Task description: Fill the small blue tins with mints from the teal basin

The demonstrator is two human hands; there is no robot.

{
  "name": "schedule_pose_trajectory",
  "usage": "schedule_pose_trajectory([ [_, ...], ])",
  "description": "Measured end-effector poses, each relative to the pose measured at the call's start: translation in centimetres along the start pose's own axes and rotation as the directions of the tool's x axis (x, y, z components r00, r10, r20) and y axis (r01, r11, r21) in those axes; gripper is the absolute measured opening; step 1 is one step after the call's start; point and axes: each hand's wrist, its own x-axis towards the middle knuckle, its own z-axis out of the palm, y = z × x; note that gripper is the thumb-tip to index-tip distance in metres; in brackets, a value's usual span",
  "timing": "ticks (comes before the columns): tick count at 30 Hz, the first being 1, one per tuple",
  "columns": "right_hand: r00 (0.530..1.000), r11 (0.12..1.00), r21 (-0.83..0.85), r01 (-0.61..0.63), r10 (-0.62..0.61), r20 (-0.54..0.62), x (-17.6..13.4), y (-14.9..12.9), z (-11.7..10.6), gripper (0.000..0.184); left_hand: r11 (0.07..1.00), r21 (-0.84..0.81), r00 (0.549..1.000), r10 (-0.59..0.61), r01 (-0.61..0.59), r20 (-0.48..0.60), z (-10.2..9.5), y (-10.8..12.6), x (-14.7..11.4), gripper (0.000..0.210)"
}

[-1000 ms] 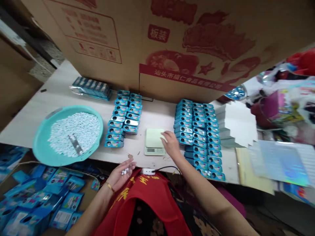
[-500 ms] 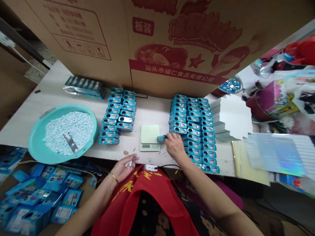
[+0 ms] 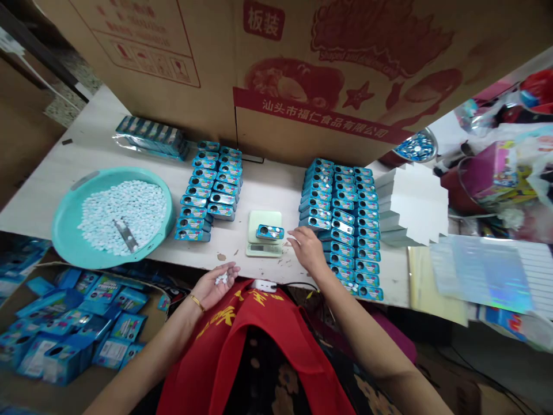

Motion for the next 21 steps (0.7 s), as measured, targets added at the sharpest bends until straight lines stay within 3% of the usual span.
schedule_pose_trajectory([
  [4,0.998,0.996,0.079,-0.048,0.051,-0.037,-1.0,1.4,0.2,0.024,0.998,-0.052,1.0,0.017,-0.019,-0.023,-1.1,0.5,0.0,0.019],
  [9,0.999,0.99,0.14,-0.011,0.016,-0.029,-0.3,0.2,1.0,0.026,0.996,-0.081,0.998,0.032,-0.036,-0.047,-2.1,0.8,0.2,0.019],
  [21,0.999,0.997,0.068,0.031,-0.029,-0.021,0.5,-0.8,1.7,0.025,0.988,-0.153,0.997,0.022,-0.033,-0.071,-3.2,0.6,-0.1,0.02],
])
